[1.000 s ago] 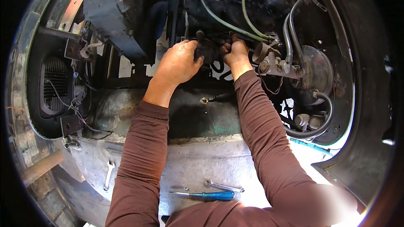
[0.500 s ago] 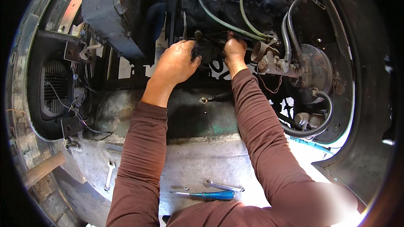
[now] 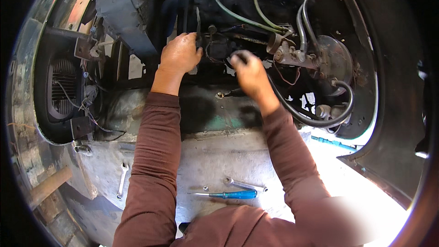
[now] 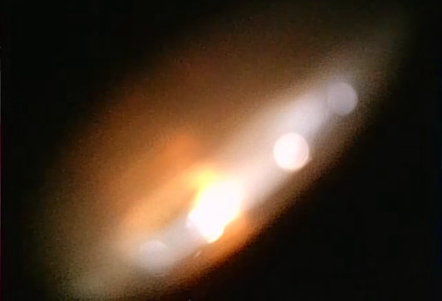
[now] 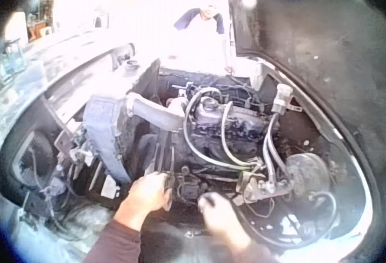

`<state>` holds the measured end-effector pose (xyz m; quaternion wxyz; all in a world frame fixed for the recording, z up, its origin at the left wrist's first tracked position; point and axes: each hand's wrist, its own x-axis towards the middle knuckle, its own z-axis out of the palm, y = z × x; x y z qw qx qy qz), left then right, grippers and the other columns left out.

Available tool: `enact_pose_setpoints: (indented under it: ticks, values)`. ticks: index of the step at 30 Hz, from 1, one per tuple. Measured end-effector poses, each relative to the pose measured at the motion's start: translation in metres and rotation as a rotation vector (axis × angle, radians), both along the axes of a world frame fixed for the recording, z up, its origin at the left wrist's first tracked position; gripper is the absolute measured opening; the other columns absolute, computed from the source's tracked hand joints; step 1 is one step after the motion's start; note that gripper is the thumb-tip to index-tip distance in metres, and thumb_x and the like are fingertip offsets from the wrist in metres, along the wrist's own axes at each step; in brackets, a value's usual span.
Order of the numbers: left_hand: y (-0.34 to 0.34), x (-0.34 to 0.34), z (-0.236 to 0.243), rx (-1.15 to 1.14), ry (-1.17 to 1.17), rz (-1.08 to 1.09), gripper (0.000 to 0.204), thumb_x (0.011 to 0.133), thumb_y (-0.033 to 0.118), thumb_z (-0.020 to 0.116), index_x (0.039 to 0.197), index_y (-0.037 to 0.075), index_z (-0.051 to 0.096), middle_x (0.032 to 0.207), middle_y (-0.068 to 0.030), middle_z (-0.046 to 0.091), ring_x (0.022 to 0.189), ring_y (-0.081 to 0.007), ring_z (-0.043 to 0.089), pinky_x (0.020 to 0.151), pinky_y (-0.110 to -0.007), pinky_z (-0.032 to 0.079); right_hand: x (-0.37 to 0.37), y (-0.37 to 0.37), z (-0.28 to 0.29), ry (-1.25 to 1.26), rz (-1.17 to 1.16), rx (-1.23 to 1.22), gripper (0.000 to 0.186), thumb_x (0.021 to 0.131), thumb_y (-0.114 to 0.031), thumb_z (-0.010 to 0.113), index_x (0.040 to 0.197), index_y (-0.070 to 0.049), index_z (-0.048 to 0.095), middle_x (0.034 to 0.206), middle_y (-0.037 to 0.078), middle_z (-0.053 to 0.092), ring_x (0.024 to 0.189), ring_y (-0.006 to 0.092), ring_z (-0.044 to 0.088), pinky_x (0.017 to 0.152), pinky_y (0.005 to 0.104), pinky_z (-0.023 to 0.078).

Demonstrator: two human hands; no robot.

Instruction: The person works on a vehicle engine with the hood open, using a wrench and screwdriver to adjust components. They briefly walk to a tool table to retrieve a small part, then return to the engine to continue the repair.

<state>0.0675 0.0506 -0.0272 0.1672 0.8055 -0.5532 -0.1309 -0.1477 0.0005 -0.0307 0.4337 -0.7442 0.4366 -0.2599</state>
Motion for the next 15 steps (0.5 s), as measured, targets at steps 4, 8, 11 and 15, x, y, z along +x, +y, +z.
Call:
enact_pose_setpoints:
  ticks: [4, 8, 11, 15]
  values:
    - [0.003, 0.004, 0.006, 0.107, 0.034, 0.012, 0.043, 0.089, 0.029, 0.07, 0.126, 0.007, 0.067, 0.122, -0.0153, 0.07, 0.116, -0.0368, 0.066, 0.098, -0.047, 0.054, -0.057, 0.091, 0.059, 0.141, 0.352, -0.173, 0.019, 0.095, -0.014, 0.065, 0.104, 0.003, 0.066, 0.093, 0.019, 0.065, 0.087, 0.04, 0.065, 0.077, 0.0408, 0.053]
    - [-0.005, -0.009, 0.02, 0.187, 0.101, -0.04, 0.049, 0.088, 0.029, 0.07, 0.131, 0.006, 0.064, 0.127, -0.0177, 0.068, 0.12, -0.0367, 0.064, 0.101, -0.047, 0.052, -0.13, 0.133, 0.066, 0.345, 0.126, -0.167, 0.018, 0.095, -0.013, 0.064, 0.107, -0.001, 0.066, 0.1, 0.019, 0.066, 0.096, 0.0411, 0.064, 0.083, 0.0471, 0.052]
    - [-0.006, -0.011, 0.022, 0.233, 0.129, -0.058, 0.059, 0.089, 0.031, 0.07, 0.141, 0.004, 0.058, 0.133, -0.0209, 0.065, 0.126, -0.0362, 0.061, 0.105, -0.045, 0.049, -0.152, 0.142, 0.07, 0.421, -0.028, -0.194, 0.015, 0.095, -0.013, 0.064, 0.105, -0.001, 0.067, 0.097, 0.018, 0.066, 0.094, 0.0403, 0.064, 0.082, 0.0466, 0.052]
    - [-0.006, -0.009, 0.018, 0.208, 0.121, -0.032, 0.044, 0.089, 0.029, 0.07, 0.126, 0.005, 0.065, 0.126, -0.0179, 0.069, 0.121, -0.0369, 0.064, 0.1, -0.048, 0.052, -0.148, 0.14, 0.074, 0.491, -0.061, -0.203, 0.016, 0.095, -0.014, 0.064, 0.102, -0.001, 0.067, 0.098, 0.018, 0.066, 0.095, 0.0385, 0.064, 0.083, 0.0448, 0.052]
